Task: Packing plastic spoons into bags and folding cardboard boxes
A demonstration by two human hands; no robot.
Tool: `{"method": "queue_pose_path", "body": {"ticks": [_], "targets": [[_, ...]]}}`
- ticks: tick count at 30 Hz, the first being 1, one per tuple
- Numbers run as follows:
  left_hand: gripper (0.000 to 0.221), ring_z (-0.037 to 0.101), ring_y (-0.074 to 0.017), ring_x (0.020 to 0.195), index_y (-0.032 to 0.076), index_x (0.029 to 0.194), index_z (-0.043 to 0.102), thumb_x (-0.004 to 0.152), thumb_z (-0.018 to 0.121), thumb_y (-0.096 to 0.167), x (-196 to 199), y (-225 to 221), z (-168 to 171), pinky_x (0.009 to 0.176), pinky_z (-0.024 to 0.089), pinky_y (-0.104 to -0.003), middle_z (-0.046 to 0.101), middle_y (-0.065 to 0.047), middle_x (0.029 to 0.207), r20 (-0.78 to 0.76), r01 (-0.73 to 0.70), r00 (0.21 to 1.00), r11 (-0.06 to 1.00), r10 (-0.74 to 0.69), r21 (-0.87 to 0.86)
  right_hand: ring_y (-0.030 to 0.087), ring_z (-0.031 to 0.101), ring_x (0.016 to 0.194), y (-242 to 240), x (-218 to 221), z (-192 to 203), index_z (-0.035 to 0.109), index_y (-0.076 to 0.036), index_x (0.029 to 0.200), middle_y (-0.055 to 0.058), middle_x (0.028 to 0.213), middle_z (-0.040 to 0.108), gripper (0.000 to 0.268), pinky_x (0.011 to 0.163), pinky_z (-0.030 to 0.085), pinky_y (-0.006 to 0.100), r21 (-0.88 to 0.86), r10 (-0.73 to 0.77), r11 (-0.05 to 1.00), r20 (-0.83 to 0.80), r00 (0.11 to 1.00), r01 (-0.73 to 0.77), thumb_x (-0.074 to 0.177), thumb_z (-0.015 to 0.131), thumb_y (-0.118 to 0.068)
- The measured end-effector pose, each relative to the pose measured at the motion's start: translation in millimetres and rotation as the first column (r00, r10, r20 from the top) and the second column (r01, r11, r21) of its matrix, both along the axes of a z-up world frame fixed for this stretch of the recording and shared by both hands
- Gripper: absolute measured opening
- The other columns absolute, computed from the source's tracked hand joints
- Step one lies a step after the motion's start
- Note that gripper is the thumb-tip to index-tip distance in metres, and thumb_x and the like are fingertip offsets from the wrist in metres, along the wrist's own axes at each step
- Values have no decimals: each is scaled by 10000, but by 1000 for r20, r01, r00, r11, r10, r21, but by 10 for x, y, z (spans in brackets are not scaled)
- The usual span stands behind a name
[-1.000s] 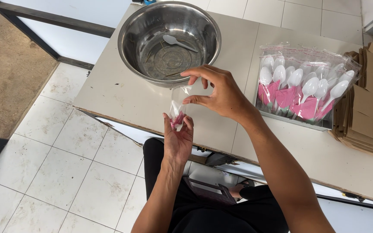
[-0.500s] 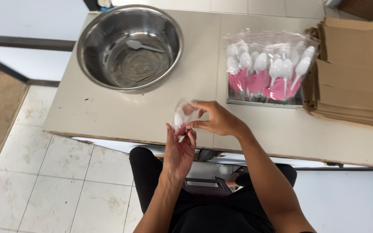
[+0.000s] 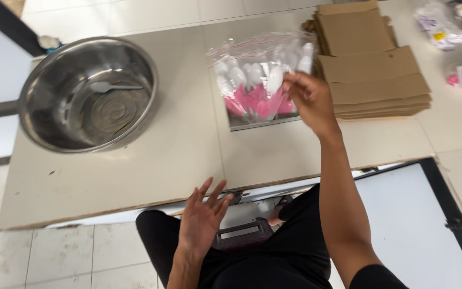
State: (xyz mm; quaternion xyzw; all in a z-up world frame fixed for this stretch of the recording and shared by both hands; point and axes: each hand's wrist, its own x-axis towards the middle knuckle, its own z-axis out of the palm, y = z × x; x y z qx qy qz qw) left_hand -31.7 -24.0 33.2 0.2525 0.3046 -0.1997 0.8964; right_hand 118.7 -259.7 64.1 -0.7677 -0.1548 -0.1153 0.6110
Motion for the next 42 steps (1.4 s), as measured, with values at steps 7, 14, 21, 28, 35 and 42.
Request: {"method": "queue_pose_path", "body": {"ticks": [7,14,21,28,35,42], "targets": [[353,484,-317,893,74,1109,450,816,380,258,-103,84,-290,774,385,-321,486,-158,1176,-5,-24,1000,988,25,153,93,537,717,-539,542,-436,591,-20,933,48,834,582,148,596,455,180,-20,-268,963,54,962,270,826,498,23],[338,484,-313,845,70,1114,432,843,341,250,-137,84,-514,750,387,-328,496,-157,1131,61,-6,998,984,-4,178,131,583,730,-429,484,-548,617,-51,936,69,884,620,154,421,550,240,-96,-354,933,-72,932,347,807,533,-60],[350,545,-269,849,143,1109,453,816,385,322,-150,113,-756,491,415,-259,534,-86,1103,140,72,986,985,-94,155,156,582,732,-481,489,-874,575,5,973,104,845,602,234,676,502,246,-186,-440,863,182,880,470,744,604,-37],[306,492,-323,881,101,1096,431,851,338,258,-123,55,-792,762,373,-335,497,-141,1128,64,22,997,981,-35,193,319,405,1122,-82,54,-761,443,-101,1194,134,1217,414,439,900,401,416,-449,-331,632,581,744,632,770,546,-48],[281,513,-318,853,121,1062,459,835,388,271,-121,72,-833,731,389,-323,527,-141,1104,41,19,999,975,-29,220,287,357,1199,37,-35,-956,430,-113,1225,74,1330,329,341,876,369,391,-623,-301,497,529,794,604,905,394,-227],[280,515,-315,845,114,1054,456,831,392,269,-217,142,-1139,711,378,-317,526,-150,1119,8,73,997,941,-80,331,390,193,1287,198,-413,-890,268,-195,1315,198,1389,137,433,1010,274,514,-571,-321,599,470,822,561,908,413,-224]]}}
